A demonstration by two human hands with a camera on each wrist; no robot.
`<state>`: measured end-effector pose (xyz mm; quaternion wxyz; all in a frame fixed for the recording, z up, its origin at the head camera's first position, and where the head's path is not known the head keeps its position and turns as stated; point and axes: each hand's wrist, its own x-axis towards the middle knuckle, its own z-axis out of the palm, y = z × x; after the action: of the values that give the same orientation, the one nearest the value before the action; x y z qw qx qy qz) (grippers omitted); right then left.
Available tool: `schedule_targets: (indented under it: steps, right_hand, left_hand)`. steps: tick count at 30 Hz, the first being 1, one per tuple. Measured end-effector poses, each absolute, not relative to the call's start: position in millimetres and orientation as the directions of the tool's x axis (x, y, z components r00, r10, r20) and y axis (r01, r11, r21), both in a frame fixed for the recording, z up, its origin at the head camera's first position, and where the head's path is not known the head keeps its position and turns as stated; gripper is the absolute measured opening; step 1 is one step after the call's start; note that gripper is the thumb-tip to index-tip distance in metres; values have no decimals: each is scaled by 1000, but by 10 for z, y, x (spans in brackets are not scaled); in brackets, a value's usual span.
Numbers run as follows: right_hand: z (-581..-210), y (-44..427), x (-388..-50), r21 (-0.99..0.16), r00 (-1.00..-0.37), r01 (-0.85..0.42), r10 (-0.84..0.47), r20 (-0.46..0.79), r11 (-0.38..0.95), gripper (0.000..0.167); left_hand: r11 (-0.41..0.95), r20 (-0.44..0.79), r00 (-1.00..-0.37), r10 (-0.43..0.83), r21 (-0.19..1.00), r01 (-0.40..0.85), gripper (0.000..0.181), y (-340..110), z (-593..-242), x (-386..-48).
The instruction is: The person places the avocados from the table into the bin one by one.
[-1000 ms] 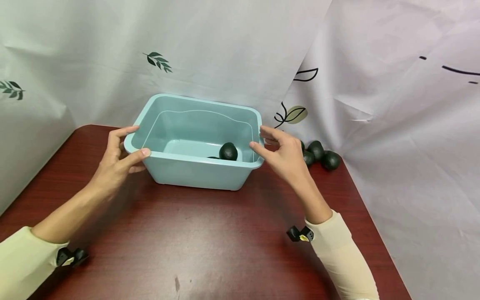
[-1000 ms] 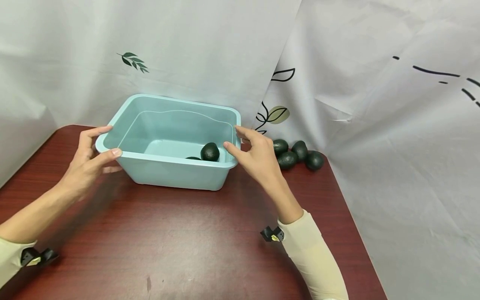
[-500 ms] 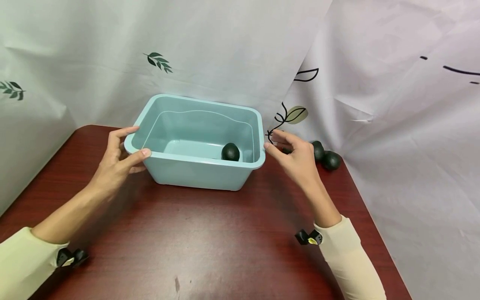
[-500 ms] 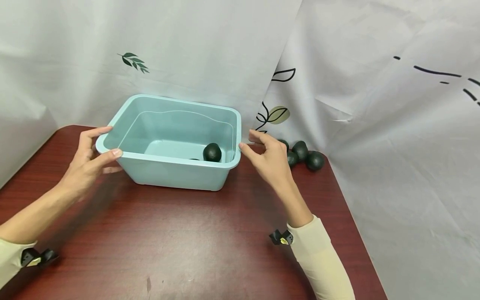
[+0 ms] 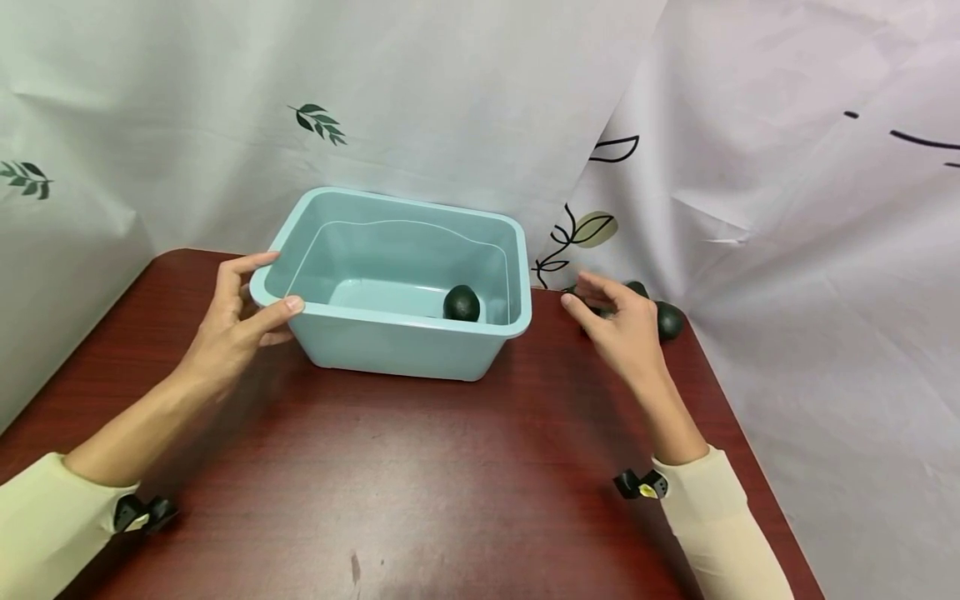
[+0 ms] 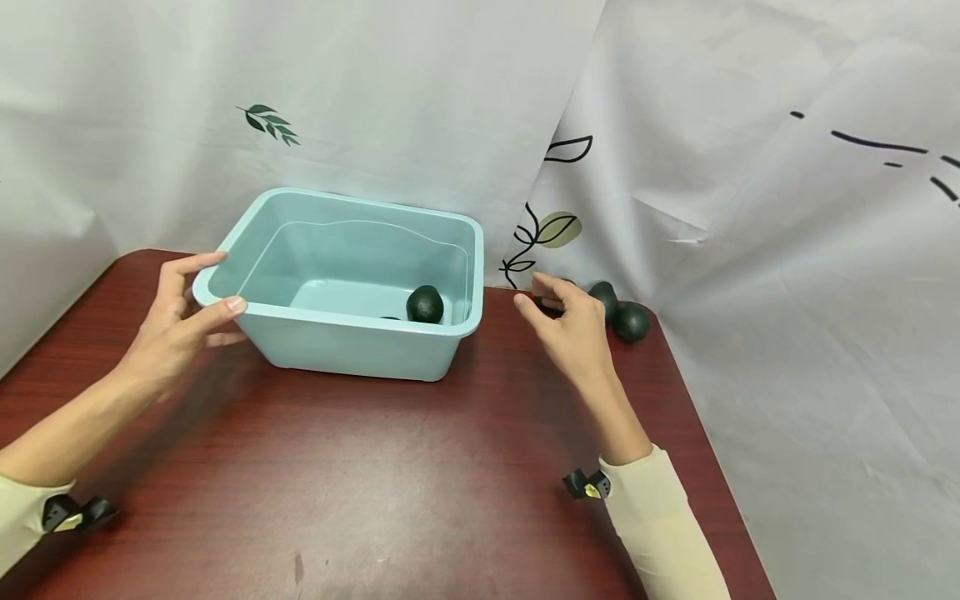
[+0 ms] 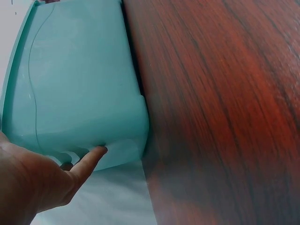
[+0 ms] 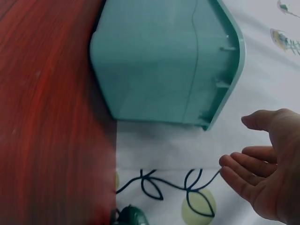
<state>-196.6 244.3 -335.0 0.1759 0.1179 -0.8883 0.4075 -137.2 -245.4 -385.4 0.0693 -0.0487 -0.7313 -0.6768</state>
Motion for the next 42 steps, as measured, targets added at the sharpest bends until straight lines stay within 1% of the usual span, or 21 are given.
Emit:
schedule_targets:
  steps: [6, 12, 19, 30, 34, 42]
  right_hand:
    - [-3418, 2600, -1993, -677, -925, -304, -38, 379, 670, 44]
    - [-3509, 2793, -2076, -664, -948, -236, -17, 318, 710, 50]
    - [-3646, 2997, -2220, -641, -961, -169, 19, 276, 749, 54]
    - [-3747, 3195, -2373, -607, -983, -86, 33, 182, 790, 61]
    - [-3772, 3248, -2416, -593, -985, -72, 35, 167, 802, 63]
    - [-3830, 3290, -2469, -584, -984, -66, 45, 174, 809, 62]
  left_hand:
    - [92, 166, -986, -28, 982, 163, 70, -2459, -3854, -1377]
    - [110, 168, -985, -34, 980, 164, 70, -2465, -3861, -1382]
    - [109, 167, -986, -28, 981, 163, 70, -2463, -3856, -1380]
    - [111, 147, -988, -45, 984, 141, 70, -2454, -3865, -1387]
    - [111, 153, -987, -41, 983, 148, 71, -2448, -3862, -1389]
    - [109, 156, -987, -38, 983, 151, 71, -2450, -3860, -1392]
